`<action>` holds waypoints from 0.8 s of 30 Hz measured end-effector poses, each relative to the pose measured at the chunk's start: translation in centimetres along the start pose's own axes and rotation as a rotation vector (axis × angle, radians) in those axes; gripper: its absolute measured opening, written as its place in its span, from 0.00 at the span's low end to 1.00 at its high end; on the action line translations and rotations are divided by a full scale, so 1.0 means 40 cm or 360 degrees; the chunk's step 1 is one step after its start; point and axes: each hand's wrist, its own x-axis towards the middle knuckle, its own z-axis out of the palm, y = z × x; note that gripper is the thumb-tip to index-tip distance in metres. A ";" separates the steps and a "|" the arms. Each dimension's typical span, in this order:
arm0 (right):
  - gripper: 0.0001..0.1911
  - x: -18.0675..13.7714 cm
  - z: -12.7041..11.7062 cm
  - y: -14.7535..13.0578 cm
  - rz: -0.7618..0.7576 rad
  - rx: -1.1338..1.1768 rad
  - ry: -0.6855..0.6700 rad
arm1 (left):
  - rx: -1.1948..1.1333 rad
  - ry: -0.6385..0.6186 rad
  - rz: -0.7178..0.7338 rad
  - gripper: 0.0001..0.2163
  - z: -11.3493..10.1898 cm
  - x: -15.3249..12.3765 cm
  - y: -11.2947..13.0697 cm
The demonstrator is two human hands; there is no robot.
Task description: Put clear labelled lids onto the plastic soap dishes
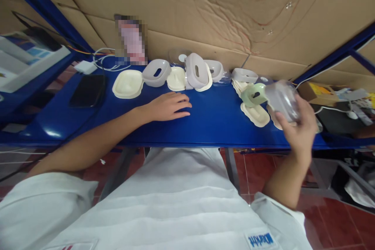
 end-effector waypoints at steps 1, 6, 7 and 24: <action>0.52 -0.033 -0.025 0.046 0.0073 -0.0135 0.0101 | -0.0012 -0.0028 0.0015 0.16 0.007 0.001 0.005; 0.46 -0.199 -0.103 0.143 0.0573 -0.0675 0.0360 | -0.0008 -0.0100 0.0050 0.15 0.021 0.001 0.013; 0.45 -0.221 -0.107 0.137 0.0697 -0.0765 0.0365 | -0.0005 -0.0103 0.0049 0.15 0.021 0.000 0.012; 0.48 -0.303 -0.073 0.102 0.0832 -0.0702 0.0119 | -0.0102 -0.0095 0.0025 0.15 0.021 0.000 0.011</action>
